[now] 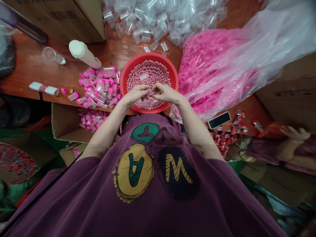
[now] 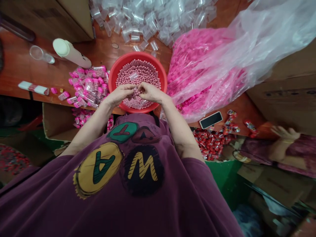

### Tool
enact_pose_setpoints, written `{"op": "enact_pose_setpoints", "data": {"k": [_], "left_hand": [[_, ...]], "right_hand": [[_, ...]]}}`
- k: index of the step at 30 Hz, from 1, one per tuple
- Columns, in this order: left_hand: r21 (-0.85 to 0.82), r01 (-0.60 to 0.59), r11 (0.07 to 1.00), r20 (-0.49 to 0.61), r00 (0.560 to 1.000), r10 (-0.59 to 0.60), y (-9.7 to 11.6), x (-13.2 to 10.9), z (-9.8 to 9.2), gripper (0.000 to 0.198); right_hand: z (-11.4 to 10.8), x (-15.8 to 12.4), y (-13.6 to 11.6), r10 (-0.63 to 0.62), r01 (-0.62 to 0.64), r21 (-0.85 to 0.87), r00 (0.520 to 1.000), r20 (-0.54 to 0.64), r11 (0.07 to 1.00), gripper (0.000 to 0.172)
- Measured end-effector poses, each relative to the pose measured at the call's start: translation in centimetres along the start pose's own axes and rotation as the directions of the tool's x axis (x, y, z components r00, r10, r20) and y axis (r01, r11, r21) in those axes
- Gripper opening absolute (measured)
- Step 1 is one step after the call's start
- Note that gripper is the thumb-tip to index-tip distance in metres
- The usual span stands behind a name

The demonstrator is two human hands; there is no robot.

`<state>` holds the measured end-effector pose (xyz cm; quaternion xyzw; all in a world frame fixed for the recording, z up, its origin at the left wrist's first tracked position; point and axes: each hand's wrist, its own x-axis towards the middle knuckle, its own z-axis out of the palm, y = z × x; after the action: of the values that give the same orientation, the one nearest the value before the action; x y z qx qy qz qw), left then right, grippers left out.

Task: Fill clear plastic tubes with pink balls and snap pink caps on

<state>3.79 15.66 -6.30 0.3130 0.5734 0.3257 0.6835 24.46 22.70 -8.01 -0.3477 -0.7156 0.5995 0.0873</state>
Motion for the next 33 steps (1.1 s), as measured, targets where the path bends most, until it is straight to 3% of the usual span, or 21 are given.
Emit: {"op": "enact_pose_setpoints", "data": {"k": [8, 10, 14, 16, 17, 18, 19, 20, 22, 23, 24, 26, 29, 33], "left_hand": [[0.098, 0.061, 0.993, -0.033, 0.998, -0.058, -1.1, 0.5, -1.4, 0.027], [0.053, 0.083, 0.995, -0.087, 0.993, -0.078, -1.4, 0.5, -1.8, 0.03], [-0.132, 0.084, 0.988, -0.14, 0.985, -0.103, -1.9, 0.7, -1.7, 0.021], [-0.182, 0.083, 0.98, -0.12, 0.987, -0.106, -2.0, 0.8, -1.0, 0.022], [-0.186, 0.087, 0.979, -0.105, 0.989, -0.108, -2.1, 0.9, -0.5, 0.024], [-0.181, 0.096, 0.979, -0.087, 0.99, -0.113, -2.2, 1.0, 0.0, 0.026], [-0.174, 0.11, 0.979, -0.064, 0.99, -0.122, -2.3, 1.1, 0.6, 0.026], [-0.168, 0.126, 0.978, -0.04, 0.99, -0.135, -2.4, 1.2, 1.3, 0.025], [-0.169, 0.164, 0.972, 0.002, 0.986, -0.166, -2.6, 1.3, 2.5, 0.021], [-0.173, 0.18, 0.968, 0.015, 0.983, -0.18, -2.8, 1.3, 3.1, 0.019], [-0.174, 0.195, 0.965, 0.022, 0.981, -0.194, -2.9, 1.3, 3.6, 0.018], [-0.161, 0.205, 0.965, 0.016, 0.979, -0.205, -3.2, 1.3, 4.5, 0.019], [-0.128, 0.184, 0.975, 0.011, 0.983, -0.184, -3.5, 1.1, 5.3, 0.03], [-0.149, 0.136, 0.979, 0.02, 0.991, -0.135, -3.5, 0.9, 5.8, 0.034]], "right_hand": [[1.1, 1.1, 2.1, 0.004, -0.004, -0.052, 1.0, 0.004, 0.999, 0.018], [1.9, 0.9, 2.9, 0.033, -0.042, -0.09, 0.995, -0.096, 0.995, 0.016], [3.9, -1.7, 4.7, 0.058, -0.121, -0.195, 0.952, -0.301, 0.973, 0.035], [4.7, -4.3, 6.0, 0.06, -0.122, -0.138, 0.92, -0.387, 0.983, 0.024], [4.8, -5.9, 6.7, 0.086, -0.138, -0.079, 0.883, -0.461, 0.987, 0.021], [4.8, -7.5, 7.7, 0.136, -0.166, -0.005, 0.823, -0.552, 0.986, 0.029], [4.5, -9.2, 8.8, 0.208, -0.206, 0.081, 0.73, -0.651, 0.975, 0.039], [4.1, -10.6, 10.1, 0.291, -0.247, 0.173, 0.606, -0.74, 0.953, 0.045], [2.9, -12.9, 12.8, 0.444, -0.336, 0.329, 0.366, -0.818, 0.883, 0.045], [2.3, -13.5, 14.1, 0.492, -0.402, 0.36, 0.298, -0.818, 0.842, 0.039], [1.8, -13.8, 15.2, 0.522, -0.473, 0.361, 0.268, -0.81, 0.803, 0.03], [1.1, -13.5, 17.0, 0.551, -0.601, 0.301, 0.287, -0.784, 0.74, 0.013], [1.1, -12.3, 18.4, 0.58, -0.689, 0.227, 0.335, -0.742, 0.688, 0.021], [1.8, -11.9, 19.2, 0.61, -0.732, 0.217, 0.325, -0.723, 0.646, 0.023]]}}
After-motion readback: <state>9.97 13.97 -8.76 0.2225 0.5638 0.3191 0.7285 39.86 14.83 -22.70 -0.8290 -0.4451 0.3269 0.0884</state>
